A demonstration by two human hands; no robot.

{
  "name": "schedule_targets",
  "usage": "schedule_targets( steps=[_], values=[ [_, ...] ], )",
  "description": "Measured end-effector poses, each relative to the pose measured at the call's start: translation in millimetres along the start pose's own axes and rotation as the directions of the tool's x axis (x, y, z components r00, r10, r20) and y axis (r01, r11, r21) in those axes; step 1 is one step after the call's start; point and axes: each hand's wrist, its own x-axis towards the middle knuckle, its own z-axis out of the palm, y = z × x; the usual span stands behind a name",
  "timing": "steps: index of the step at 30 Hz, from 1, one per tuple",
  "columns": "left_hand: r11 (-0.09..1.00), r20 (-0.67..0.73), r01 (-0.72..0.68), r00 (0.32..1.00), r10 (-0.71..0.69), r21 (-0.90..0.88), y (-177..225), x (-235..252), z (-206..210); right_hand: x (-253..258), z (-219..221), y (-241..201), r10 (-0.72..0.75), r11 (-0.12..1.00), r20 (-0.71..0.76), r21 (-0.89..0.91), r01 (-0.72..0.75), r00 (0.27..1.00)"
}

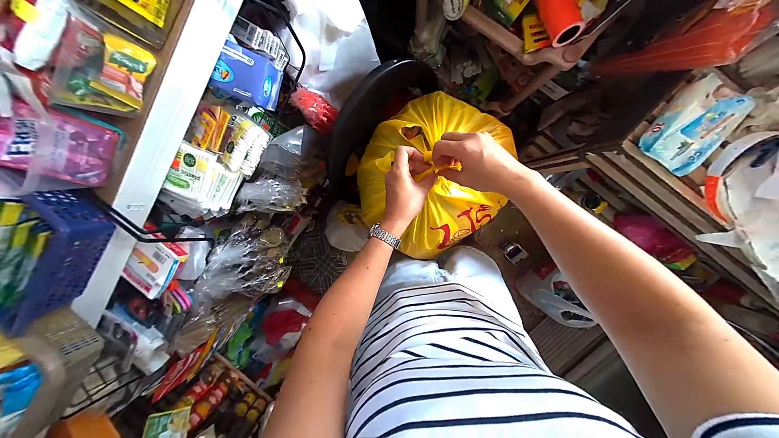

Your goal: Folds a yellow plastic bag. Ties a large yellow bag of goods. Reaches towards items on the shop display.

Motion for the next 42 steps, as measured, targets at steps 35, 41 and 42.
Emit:
schedule_targets(
  steps=[35,41,42],
  values=[
    [1.000,0.012,0.005,1.000,-0.005,-0.002,2,2,0,-1,6,2,-0.062,0.994,-0.032,-0.089,0.059,0.998],
    [0.999,0.023,0.035,0.999,-0.035,0.008,1,3,0,0,6,8,-0.036,0.999,0.008,-0.023,0.036,0.999],
    [0.999,0.025,0.039,0.999,-0.039,0.008,2,4,0,1,5,7,-0.021,0.999,0.037,-0.031,0.022,0.999]
  ],
)
